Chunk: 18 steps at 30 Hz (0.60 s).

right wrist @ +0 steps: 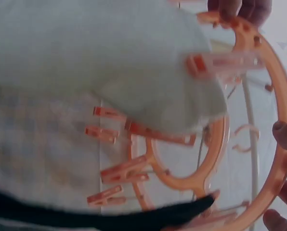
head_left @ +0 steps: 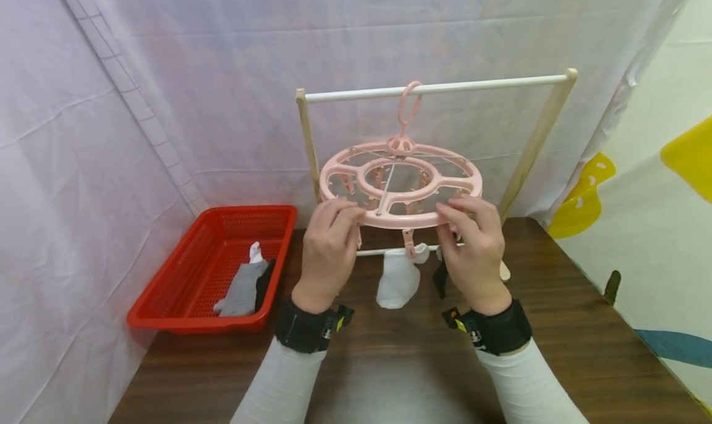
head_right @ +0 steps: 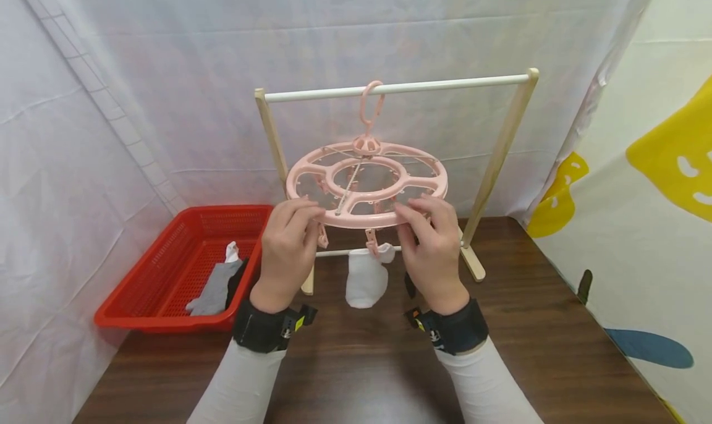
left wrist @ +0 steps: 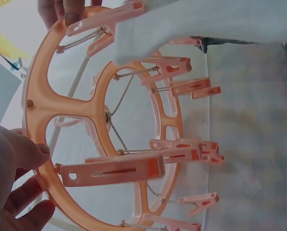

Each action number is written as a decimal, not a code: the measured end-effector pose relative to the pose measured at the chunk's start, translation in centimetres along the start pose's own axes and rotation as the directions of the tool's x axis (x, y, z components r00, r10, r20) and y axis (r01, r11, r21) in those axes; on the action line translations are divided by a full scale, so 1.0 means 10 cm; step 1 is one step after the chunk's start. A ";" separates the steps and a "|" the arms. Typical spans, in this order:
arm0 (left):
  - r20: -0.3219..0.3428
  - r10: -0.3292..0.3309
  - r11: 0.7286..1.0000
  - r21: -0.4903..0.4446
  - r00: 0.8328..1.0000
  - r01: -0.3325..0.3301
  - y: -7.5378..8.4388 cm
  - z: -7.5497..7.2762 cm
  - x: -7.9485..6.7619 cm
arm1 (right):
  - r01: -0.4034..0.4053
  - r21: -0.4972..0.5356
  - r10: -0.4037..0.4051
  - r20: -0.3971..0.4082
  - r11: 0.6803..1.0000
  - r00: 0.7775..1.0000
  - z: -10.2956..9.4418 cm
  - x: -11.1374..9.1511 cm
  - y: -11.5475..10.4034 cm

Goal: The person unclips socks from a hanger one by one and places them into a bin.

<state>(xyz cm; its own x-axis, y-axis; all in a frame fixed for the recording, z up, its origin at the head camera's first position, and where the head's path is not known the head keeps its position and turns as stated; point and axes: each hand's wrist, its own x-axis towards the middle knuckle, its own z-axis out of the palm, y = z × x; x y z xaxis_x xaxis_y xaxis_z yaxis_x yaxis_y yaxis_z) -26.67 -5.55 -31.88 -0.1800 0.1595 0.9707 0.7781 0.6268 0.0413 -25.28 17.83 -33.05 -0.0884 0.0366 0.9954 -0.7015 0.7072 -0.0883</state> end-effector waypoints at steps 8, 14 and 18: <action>-0.009 -0.047 0.999 -0.027 0.999 0.047 -0.03 0.00 0.00 | -0.011 0.003 0.011 0.003 1.000 1.000 -0.06 0.00 0.16; -0.040 -0.089 0.995 -0.039 0.995 0.087 -0.08 0.02 0.00 | -0.001 0.030 0.002 -0.021 1.000 1.000 -0.05 0.03 0.10; -0.049 -0.102 0.994 -0.031 0.994 0.100 -0.08 0.01 0.00 | 0.014 0.038 -0.012 -0.052 0.999 0.999 -0.04 0.10 -0.05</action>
<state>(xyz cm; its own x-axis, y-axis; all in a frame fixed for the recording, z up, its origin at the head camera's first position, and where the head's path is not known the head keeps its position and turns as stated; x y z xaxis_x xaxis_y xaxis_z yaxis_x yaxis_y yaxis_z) -27.35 -6.00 -31.98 -0.2282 0.0573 0.9719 0.7746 0.6155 0.1456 -24.68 17.78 -32.00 -0.0430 0.0644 0.9970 -0.7292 0.6802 -0.0754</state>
